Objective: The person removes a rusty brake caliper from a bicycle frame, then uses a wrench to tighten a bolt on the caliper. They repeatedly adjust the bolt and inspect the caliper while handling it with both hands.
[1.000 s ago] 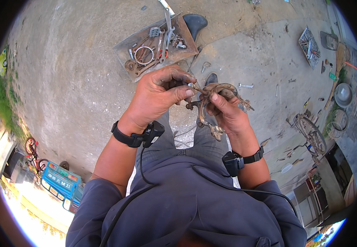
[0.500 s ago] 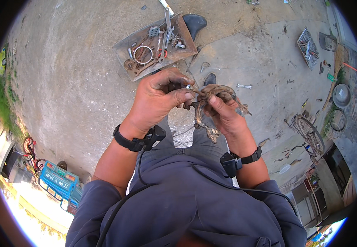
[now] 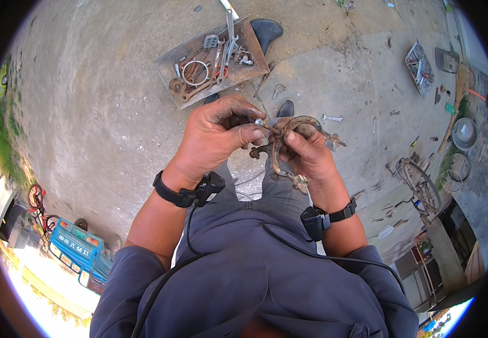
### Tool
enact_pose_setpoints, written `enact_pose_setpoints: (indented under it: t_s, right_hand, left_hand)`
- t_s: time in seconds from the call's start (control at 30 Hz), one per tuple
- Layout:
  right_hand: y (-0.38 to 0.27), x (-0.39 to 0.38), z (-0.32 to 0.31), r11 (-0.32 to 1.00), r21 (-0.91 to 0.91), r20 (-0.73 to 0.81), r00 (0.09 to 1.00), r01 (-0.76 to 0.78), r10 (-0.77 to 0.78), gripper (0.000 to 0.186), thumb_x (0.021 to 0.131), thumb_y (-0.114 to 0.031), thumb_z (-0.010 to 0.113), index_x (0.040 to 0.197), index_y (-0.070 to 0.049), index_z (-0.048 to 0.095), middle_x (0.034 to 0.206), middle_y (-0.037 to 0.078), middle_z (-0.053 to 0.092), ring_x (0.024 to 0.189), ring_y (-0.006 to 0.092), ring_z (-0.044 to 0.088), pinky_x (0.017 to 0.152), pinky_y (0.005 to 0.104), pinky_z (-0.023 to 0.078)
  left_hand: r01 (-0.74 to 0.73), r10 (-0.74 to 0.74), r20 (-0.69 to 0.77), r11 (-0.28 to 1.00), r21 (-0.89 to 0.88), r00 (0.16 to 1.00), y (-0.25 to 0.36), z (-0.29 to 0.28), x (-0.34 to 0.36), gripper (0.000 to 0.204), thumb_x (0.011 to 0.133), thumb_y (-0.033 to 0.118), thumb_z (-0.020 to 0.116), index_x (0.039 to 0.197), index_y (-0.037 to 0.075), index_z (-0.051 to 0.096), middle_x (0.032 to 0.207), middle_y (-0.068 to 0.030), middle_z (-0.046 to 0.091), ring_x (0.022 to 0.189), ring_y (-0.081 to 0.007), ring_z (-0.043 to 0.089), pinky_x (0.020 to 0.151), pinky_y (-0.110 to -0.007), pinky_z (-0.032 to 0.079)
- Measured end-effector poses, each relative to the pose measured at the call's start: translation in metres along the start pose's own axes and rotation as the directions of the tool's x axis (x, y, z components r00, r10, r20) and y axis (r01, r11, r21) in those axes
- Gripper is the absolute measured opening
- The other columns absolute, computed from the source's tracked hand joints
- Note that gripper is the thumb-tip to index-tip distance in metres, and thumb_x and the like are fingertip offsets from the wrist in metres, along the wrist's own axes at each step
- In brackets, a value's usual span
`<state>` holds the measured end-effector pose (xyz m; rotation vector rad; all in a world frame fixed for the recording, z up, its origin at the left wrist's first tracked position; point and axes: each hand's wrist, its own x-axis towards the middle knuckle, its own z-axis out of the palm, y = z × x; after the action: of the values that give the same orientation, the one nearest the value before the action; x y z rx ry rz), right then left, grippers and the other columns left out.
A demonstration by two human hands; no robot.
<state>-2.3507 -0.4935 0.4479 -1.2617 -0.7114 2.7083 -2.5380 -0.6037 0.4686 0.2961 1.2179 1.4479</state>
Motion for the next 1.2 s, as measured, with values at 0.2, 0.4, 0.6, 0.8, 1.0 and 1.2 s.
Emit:
enact_pose_setpoints:
  t_s: [0.2,0.4,0.6,0.8,1.0,1.2]
  right_hand:
    - [0.004,0.002,-0.008,0.994,0.07,0.098,0.992,-0.082,0.075,0.038,0.09,-0.029,0.072,0.116,-0.002,0.065,0.096,0.007,0.07,0.08,0.0132,0.065,0.06,0.0239,0.047]
    - [0.004,-0.001,-0.016,0.992,0.008,0.034,0.992,-0.125,0.124,0.036,0.09,-0.029,0.072,0.114,-0.003,0.066,0.095,0.008,0.07,0.077,0.0133,0.065,0.06,0.025,0.048]
    - [-0.003,-0.004,-0.013,0.989,-0.025,0.026,0.989,-0.148,0.148,0.033,0.091,-0.028,0.071,0.11,-0.002,0.066,0.092,0.007,0.069,0.077,0.0135,0.064,0.062,0.0251,0.048]
    - [-0.015,-0.01,-0.003,0.99,-0.034,-0.072,0.988,-0.138,0.136,0.026,0.094,-0.026,0.066,0.102,-0.001,0.067,0.084,0.006,0.069,0.062,0.0089,0.058,0.055,0.0228,0.045]
    - [-0.016,-0.013,-0.005,0.97,-0.06,-0.026,0.971,-0.237,0.236,0.025,0.092,-0.023,0.069,0.102,-0.001,0.067,0.085,0.007,0.069,0.065,0.0097,0.062,0.058,0.0245,0.049]
    - [-0.017,-0.016,-0.004,0.936,-0.256,-0.057,0.97,-0.243,0.236,0.026,0.091,-0.027,0.071,0.101,-0.002,0.068,0.084,0.002,0.069,0.064,0.0072,0.058,0.055,0.0222,0.043]
  left_hand:
    - [0.075,-0.077,-0.01,0.99,-0.115,0.997,-0.002,-0.003,-0.004,0.025,0.087,0.001,0.073,0.11,-0.001,0.064,0.1,-0.006,0.066,0.083,-0.0119,0.066,0.068,-0.024,0.053]
    - [0.081,-0.081,0.048,0.997,0.003,0.996,-0.002,-0.003,-0.009,0.025,0.089,0.006,0.071,0.113,0.001,0.062,0.104,-0.0034,0.066,0.089,-0.0097,0.062,0.07,-0.024,0.05]
    - [-0.323,0.228,0.232,0.735,0.596,0.946,0.004,-0.007,0.001,0.027,0.086,0.008,0.072,0.111,0.005,0.063,0.098,-0.0084,0.064,0.082,-0.021,0.064,0.068,-0.031,0.05]
    - [-0.469,0.188,0.43,0.323,0.822,0.883,0.013,-0.008,0.005,0.023,0.084,0.015,0.072,0.101,0.007,0.059,0.084,-0.0097,0.055,0.072,-0.032,0.06,0.059,-0.04,0.048]
    - [-0.488,0.137,0.472,0.343,0.802,0.871,0.005,-0.008,-0.002,0.016,0.085,0.009,0.068,0.095,0.005,0.057,0.082,-0.0111,0.054,0.068,-0.0341,0.057,0.057,-0.042,0.045]
    - [-0.359,0.164,0.322,0.516,0.778,0.932,-0.013,-0.005,-0.015,0.014,0.092,0.014,0.063,0.087,0.004,0.055,0.077,-0.0138,0.057,0.067,-0.0374,0.058,0.057,-0.045,0.045]
